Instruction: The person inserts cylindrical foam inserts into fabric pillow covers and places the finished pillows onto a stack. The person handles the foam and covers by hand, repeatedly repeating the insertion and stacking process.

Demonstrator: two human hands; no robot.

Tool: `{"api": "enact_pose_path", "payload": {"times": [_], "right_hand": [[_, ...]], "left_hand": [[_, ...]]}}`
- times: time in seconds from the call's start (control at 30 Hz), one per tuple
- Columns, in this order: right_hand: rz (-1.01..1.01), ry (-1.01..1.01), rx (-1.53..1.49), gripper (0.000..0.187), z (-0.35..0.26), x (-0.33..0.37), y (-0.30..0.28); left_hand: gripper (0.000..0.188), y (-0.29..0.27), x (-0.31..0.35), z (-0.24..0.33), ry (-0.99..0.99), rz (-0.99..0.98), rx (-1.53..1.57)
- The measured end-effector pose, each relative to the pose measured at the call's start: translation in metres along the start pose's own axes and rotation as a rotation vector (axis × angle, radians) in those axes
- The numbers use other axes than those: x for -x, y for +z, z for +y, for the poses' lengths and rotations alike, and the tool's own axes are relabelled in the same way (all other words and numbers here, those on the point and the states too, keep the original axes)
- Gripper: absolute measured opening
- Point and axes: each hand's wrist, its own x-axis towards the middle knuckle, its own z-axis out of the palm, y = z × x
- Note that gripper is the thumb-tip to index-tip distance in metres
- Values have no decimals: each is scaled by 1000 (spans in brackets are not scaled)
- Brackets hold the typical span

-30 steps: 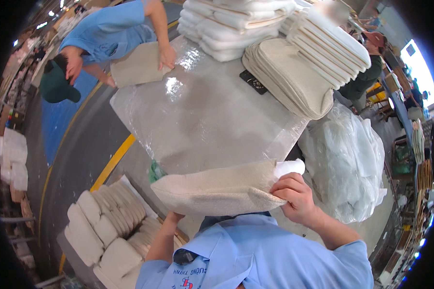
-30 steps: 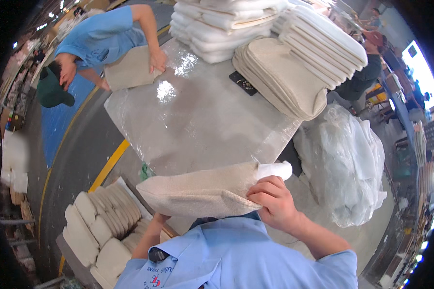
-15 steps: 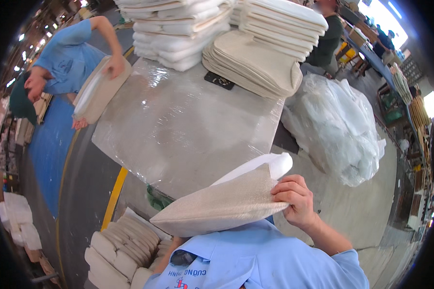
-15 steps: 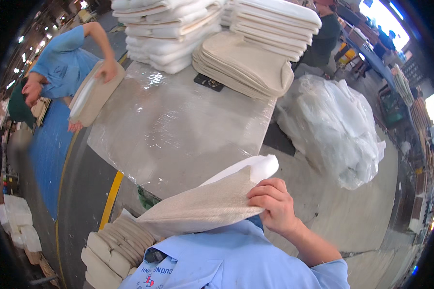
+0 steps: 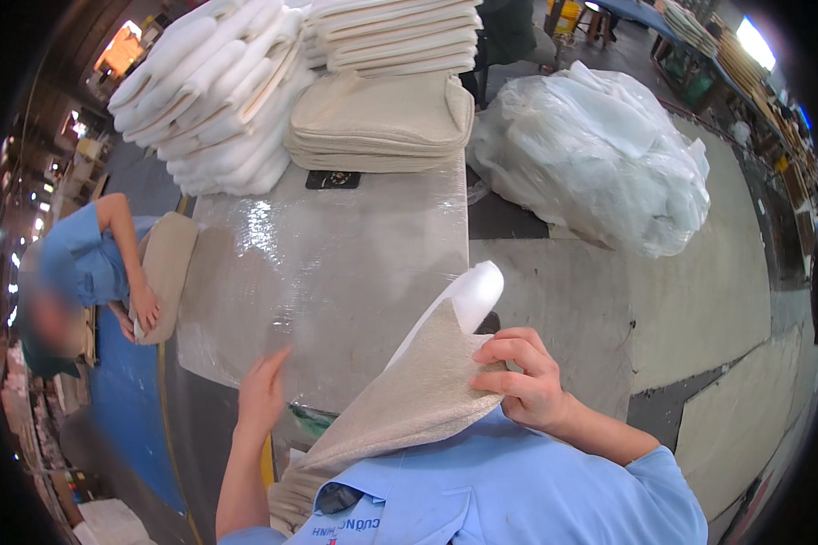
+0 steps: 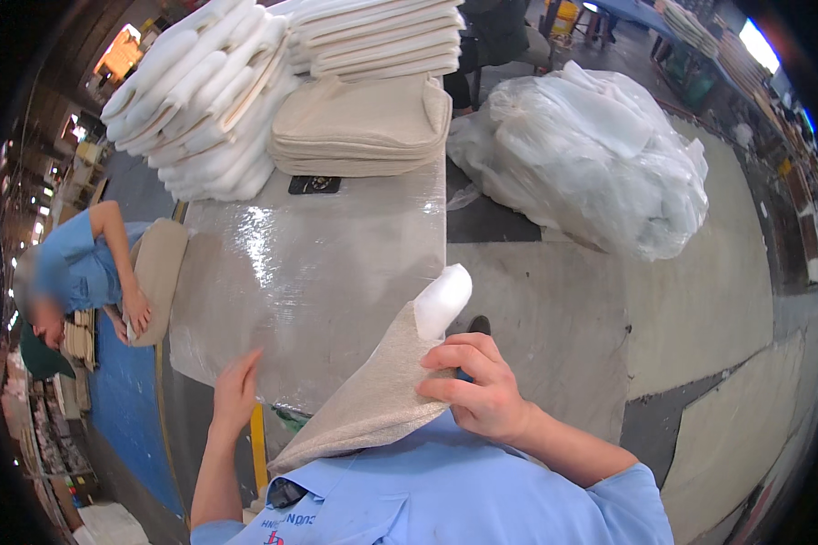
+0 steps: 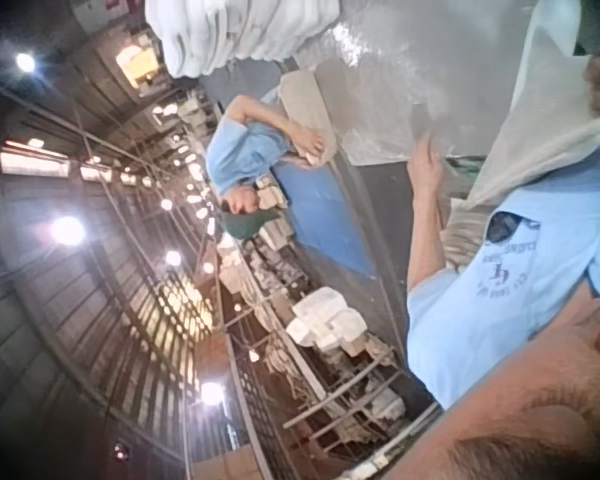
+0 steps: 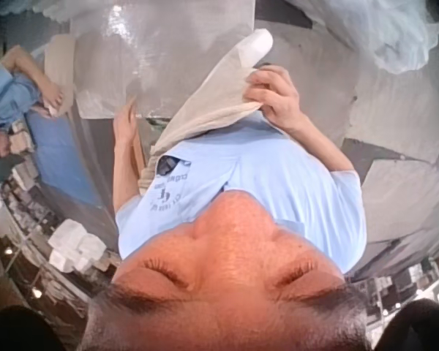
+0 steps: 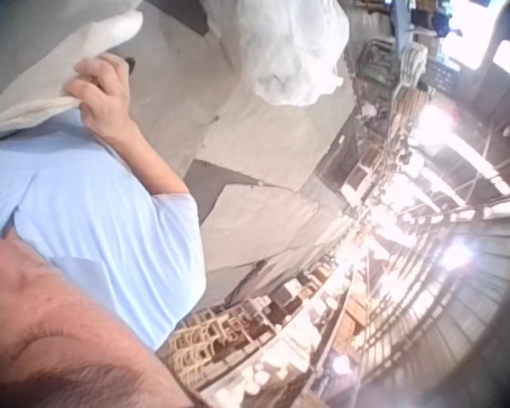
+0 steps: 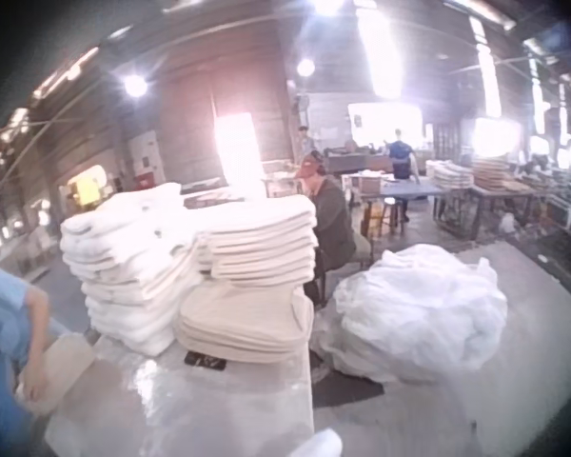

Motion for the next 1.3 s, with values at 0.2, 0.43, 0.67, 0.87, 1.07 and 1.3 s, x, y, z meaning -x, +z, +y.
{"api": "enact_pose_path", "payload": {"times": [0.2, 0.43, 0.67, 0.87, 1.07, 1.3], "right_hand": [[14, -38, -5, 36, -8, -7, -1], [45, -115, 10, 30, -19, 0, -18], [98, -172, -11, 25, -19, 7, -15], [73, -279, -4, 21, -25, 2, -16], [25, -296, -162, 43, -32, -4, -19], [-150, 710, -677, 66, 29, 46, -24]], "left_hand": [[58, 34, -95, 194, 882, -165, -136], [30, 29, -144, 232, 835, -909, -201], [71, 57, -116, 203, -460, -1363, 633], [50, 80, -97, 204, -528, -1263, 848], [22, 83, -109, 205, -294, -1194, 719], [18, 52, -136, 231, 285, -1307, 207]]}}
